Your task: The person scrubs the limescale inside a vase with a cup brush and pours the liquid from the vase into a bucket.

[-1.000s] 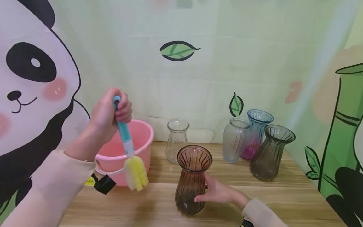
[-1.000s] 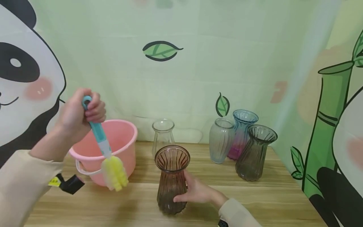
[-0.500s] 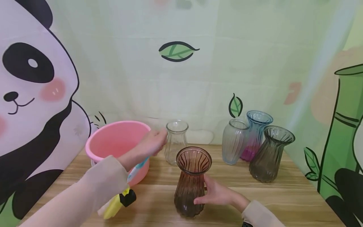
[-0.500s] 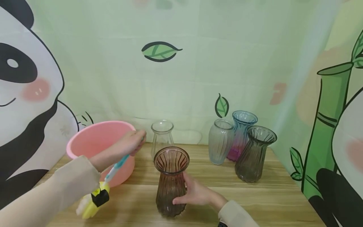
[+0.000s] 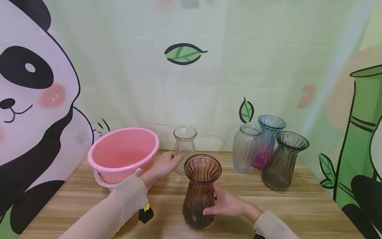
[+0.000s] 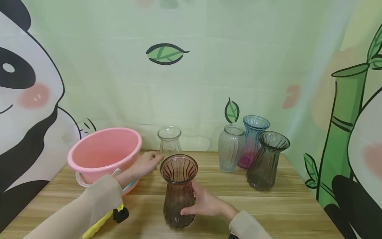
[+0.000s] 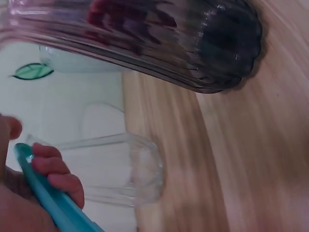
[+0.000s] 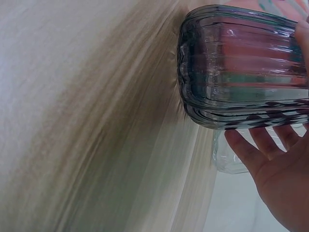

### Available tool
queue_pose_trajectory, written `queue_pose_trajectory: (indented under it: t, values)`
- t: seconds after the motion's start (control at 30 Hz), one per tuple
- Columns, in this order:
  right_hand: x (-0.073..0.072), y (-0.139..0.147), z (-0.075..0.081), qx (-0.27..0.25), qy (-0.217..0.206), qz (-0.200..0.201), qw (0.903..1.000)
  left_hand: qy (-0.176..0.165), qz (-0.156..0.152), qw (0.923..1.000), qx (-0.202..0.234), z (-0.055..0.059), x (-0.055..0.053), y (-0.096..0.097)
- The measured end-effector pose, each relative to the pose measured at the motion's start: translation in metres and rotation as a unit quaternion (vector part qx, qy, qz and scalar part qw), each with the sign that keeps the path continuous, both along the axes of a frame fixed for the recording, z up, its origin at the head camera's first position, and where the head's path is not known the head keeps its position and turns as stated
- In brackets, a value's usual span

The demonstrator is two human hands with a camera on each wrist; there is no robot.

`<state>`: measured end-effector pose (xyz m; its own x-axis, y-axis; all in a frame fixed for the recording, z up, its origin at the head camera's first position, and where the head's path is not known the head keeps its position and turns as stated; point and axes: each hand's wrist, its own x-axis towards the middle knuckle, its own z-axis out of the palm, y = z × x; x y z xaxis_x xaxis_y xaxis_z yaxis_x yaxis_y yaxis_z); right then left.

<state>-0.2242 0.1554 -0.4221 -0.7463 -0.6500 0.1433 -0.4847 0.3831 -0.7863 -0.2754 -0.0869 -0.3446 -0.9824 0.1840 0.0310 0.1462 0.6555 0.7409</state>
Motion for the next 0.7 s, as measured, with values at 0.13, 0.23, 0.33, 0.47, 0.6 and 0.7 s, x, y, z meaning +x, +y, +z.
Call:
queue_pose_trajectory:
  t: [0.13,0.23,0.33,0.47,0.6,0.7]
  values:
    - [0.001,0.0,0.0,-0.001,-0.006,-0.002,1.0,0.044,-0.019,0.9987,0.018,-0.023,-0.009,0.002]
    - [0.001,0.0,0.001,-0.003,-0.006,-0.002,1.0,0.08,-0.03,0.9963,-0.005,-0.041,-0.012,0.003]
    - [0.002,-0.001,0.001,-0.005,-0.004,0.0,1.0,0.11,-0.014,0.992,-0.061,-0.056,-0.012,0.006]
    - [0.001,0.0,0.001,-0.009,0.0,0.004,1.0,0.114,0.019,0.986,-0.12,-0.072,-0.012,0.011]
    - [0.0,0.0,0.0,-0.011,0.001,0.006,0.9999,0.092,0.039,0.984,-0.148,-0.083,-0.011,0.015]
    - [0.0,0.0,-0.001,-0.013,-0.002,0.007,0.9999,0.075,0.051,0.9843,-0.152,-0.09,-0.011,0.017]
